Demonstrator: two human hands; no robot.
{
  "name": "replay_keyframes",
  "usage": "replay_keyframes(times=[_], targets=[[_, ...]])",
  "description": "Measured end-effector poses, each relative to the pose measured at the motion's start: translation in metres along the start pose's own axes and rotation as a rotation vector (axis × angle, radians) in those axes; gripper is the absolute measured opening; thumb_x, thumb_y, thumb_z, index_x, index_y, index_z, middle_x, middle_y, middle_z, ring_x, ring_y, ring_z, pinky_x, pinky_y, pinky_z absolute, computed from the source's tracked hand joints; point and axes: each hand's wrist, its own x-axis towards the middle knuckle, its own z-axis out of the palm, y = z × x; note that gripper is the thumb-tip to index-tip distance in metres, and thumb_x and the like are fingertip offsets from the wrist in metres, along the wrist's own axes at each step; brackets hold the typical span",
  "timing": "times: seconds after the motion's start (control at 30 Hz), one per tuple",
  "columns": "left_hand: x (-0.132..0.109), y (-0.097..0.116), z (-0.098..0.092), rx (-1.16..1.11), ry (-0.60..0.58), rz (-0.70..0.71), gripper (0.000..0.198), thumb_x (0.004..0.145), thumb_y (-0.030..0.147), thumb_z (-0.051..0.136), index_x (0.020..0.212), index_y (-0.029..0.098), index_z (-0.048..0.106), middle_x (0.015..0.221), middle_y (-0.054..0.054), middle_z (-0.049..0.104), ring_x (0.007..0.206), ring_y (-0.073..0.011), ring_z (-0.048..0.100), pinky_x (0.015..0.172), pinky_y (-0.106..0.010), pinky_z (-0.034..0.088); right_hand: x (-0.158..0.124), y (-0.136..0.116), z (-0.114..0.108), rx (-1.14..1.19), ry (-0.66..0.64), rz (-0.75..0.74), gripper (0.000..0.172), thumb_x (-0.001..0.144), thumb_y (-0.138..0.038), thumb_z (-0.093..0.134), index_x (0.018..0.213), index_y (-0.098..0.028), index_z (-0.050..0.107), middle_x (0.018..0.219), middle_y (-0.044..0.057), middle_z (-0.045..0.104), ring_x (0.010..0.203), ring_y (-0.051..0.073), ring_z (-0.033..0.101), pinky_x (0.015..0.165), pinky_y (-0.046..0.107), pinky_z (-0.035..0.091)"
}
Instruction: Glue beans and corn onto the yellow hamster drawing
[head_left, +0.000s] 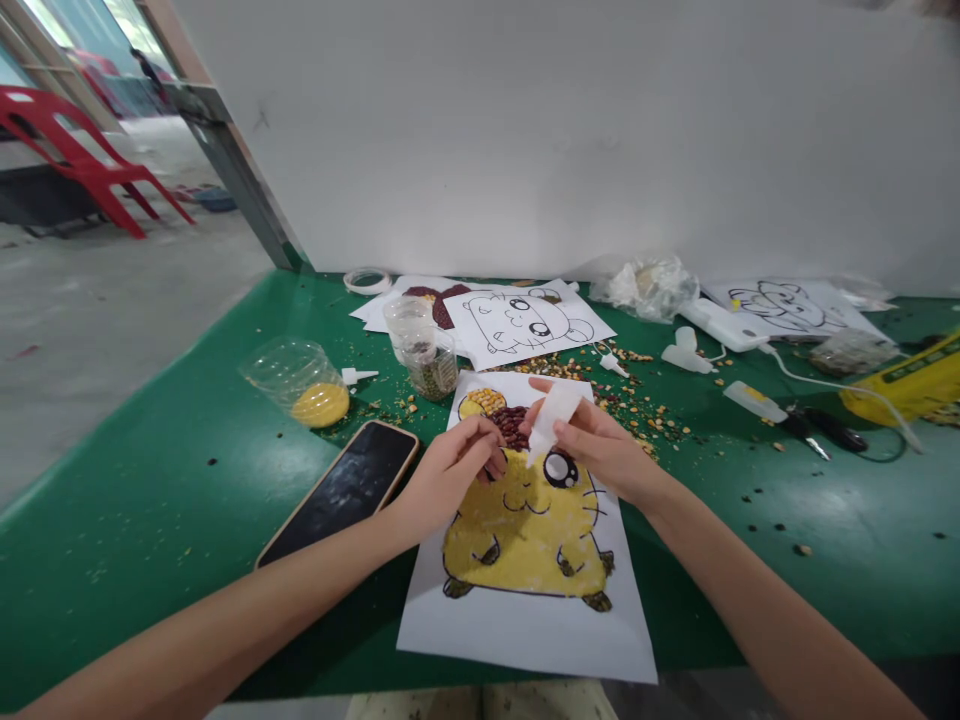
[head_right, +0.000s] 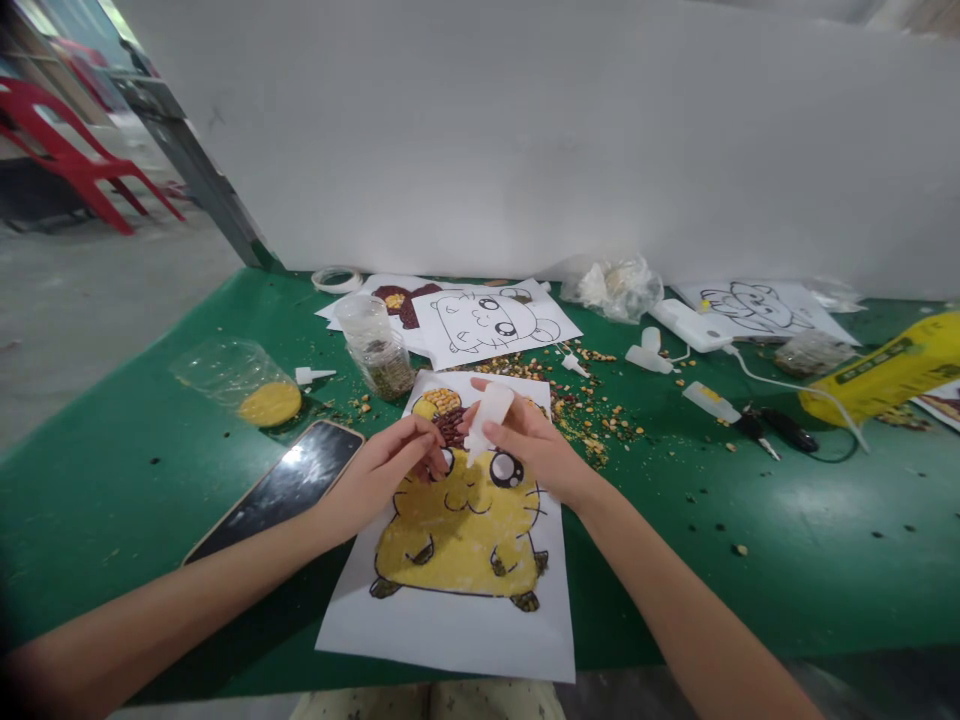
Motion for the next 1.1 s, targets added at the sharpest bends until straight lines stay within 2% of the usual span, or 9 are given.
replay_keyframes(times=[0.2,0.4,0.63,0.73,0.9,1.0,1.1], targets=[[0.000,0.001,0.000,0.000,-0.004,-0.003,0.015,0.089,0.026,0.037,0.083,0.018,0.049,0.074,0.000,0.060,0.068,-0.0126,0.057,0.062,-0.024,0.043,0.007,0.003,-0.009,-0.083,0.155,-0.075,0.030,0.065,-0.027,0.074,0.094,-0.023,0.066,0.093,0.003,0.065,0.082,0.016,0.058,0.073,0.031,0.047],[-0.001,0.001,0.000,0.012,-0.020,0.010,0.021,0.090,0.028,0.037,0.077,0.017,0.049,0.074,-0.001,0.060,0.068,-0.0122,0.057,0.062,-0.024,0.043,0.007,0.000,-0.012,-0.094,0.243,-0.047,0.026,0.064,-0.029,0.075,0.087,-0.020,0.066,0.082,0.001,0.066,0.071,0.013,0.058,0.064,0.026,0.047],[0.000,-0.003,0.000,-0.003,-0.033,0.020,0.020,0.089,0.026,0.038,0.077,0.017,0.050,0.073,-0.001,0.060,0.066,-0.0123,0.057,0.061,-0.025,0.044,0.009,0.002,-0.014,-0.034,0.357,-0.085,0.023,0.060,-0.028,0.077,0.075,-0.018,0.062,0.068,-0.002,0.061,0.056,0.011,0.053,0.053,0.025,0.045],[0.000,-0.002,0.000,-0.012,-0.035,0.013,0.019,0.089,0.025,0.038,0.077,0.017,0.050,0.071,-0.001,0.060,0.064,-0.0123,0.057,0.060,-0.025,0.044,0.010,0.004,-0.014,0.015,0.377,-0.123,0.021,0.062,-0.027,0.076,0.074,-0.019,0.062,0.069,-0.002,0.061,0.060,0.011,0.055,0.057,0.025,0.046],[-0.001,0.001,0.000,-0.028,0.001,0.013,0.022,0.089,0.027,0.037,0.073,0.017,0.048,0.070,0.000,0.060,0.064,-0.0122,0.057,0.060,-0.025,0.044,0.011,0.000,-0.009,0.154,0.338,-0.222,0.013,0.075,-0.029,0.065,0.083,-0.023,0.057,0.076,-0.002,0.060,0.074,0.014,0.058,0.071,0.031,0.049],[0.000,0.001,0.000,-0.036,0.012,0.027,0.022,0.089,0.027,0.037,0.073,0.018,0.048,0.070,0.000,0.060,0.064,-0.0120,0.056,0.061,-0.025,0.044,0.010,-0.003,-0.006,0.194,0.296,-0.204,0.012,0.077,-0.029,0.062,0.086,-0.025,0.055,0.069,-0.004,0.054,0.067,0.012,0.055,0.074,0.034,0.049],[0.000,-0.001,0.000,-0.032,0.008,0.017,0.021,0.089,0.028,0.037,0.074,0.018,0.048,0.071,0.000,0.060,0.064,-0.0122,0.057,0.060,-0.025,0.044,0.009,-0.004,-0.005,0.215,0.228,-0.156,0.021,0.077,-0.035,0.060,0.095,-0.026,0.057,0.079,-0.001,0.057,0.077,0.015,0.056,0.079,0.036,0.048]])
